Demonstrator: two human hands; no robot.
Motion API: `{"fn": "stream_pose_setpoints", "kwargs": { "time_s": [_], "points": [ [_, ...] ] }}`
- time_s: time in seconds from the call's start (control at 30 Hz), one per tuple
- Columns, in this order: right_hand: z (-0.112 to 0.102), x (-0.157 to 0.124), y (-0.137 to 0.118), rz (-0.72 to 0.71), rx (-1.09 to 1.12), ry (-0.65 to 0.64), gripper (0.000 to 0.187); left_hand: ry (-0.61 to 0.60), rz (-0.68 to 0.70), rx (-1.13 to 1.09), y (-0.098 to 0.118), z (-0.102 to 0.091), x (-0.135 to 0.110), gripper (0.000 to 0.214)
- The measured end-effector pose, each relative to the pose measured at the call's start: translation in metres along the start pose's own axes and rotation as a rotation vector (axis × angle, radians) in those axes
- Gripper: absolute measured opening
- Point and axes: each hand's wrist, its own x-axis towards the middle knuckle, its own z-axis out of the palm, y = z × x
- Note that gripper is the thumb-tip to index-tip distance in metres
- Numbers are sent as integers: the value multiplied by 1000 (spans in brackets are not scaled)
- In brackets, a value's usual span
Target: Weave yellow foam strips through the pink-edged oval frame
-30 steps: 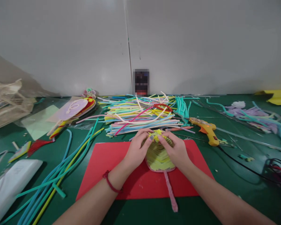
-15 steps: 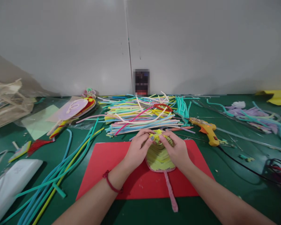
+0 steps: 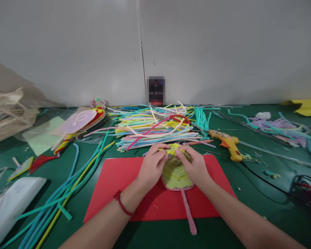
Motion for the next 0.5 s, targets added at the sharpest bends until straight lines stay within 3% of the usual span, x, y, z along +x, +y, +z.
{"fn": "stream_pose_setpoints", "kwargs": {
  "time_s": [0.5],
  "points": [
    [-1, 0, -2, -74, 28, -7, 21, -75, -68, -191, 6, -3, 0, 19]
  ]
}}
